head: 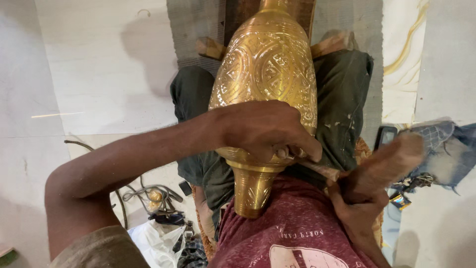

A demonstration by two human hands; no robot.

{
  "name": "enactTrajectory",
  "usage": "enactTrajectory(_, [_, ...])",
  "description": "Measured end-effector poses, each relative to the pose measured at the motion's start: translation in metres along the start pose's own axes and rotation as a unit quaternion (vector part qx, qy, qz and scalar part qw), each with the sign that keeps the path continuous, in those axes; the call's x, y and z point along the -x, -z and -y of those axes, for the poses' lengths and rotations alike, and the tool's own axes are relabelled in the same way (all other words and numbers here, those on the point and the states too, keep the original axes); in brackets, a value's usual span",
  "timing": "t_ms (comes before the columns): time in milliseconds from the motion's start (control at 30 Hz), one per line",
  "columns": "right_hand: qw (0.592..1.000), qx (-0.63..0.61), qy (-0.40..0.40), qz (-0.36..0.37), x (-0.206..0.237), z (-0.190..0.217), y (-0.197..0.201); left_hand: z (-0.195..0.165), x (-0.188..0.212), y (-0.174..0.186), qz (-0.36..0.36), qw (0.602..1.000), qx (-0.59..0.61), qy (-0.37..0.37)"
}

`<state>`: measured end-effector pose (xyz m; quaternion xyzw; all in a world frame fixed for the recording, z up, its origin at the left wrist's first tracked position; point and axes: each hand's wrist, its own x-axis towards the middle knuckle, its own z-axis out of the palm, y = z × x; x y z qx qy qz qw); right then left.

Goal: The person uses a metal chisel and a wooden mallet to carve decorative patterns into the surface of a brass vessel. They repeatedly strike the chisel to create fine lines and motifs on the curved body of the vessel.

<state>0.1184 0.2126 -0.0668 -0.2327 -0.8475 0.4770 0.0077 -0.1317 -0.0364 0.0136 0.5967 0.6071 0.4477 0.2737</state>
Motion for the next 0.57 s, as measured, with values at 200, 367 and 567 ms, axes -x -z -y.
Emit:
enactTrajectory(200, [0.998,-0.038,0.053,0.024,0.004,-0.025,-0.004,0.013,-0.003,-0.002,-0.003,0.997,0.043,-0.057])
enactTrajectory(367, [0.984,-0.122,0.126,0.007,0.008,-0.014,-0.002,0.015,-0.007,-0.003,0.012,0.999,0.017,-0.050])
enactTrajectory(567, [0.982,-0.174,0.073,0.011,0.000,-0.002,-0.013,0.004,-0.011,0.005,0.046,0.999,-0.003,-0.001])
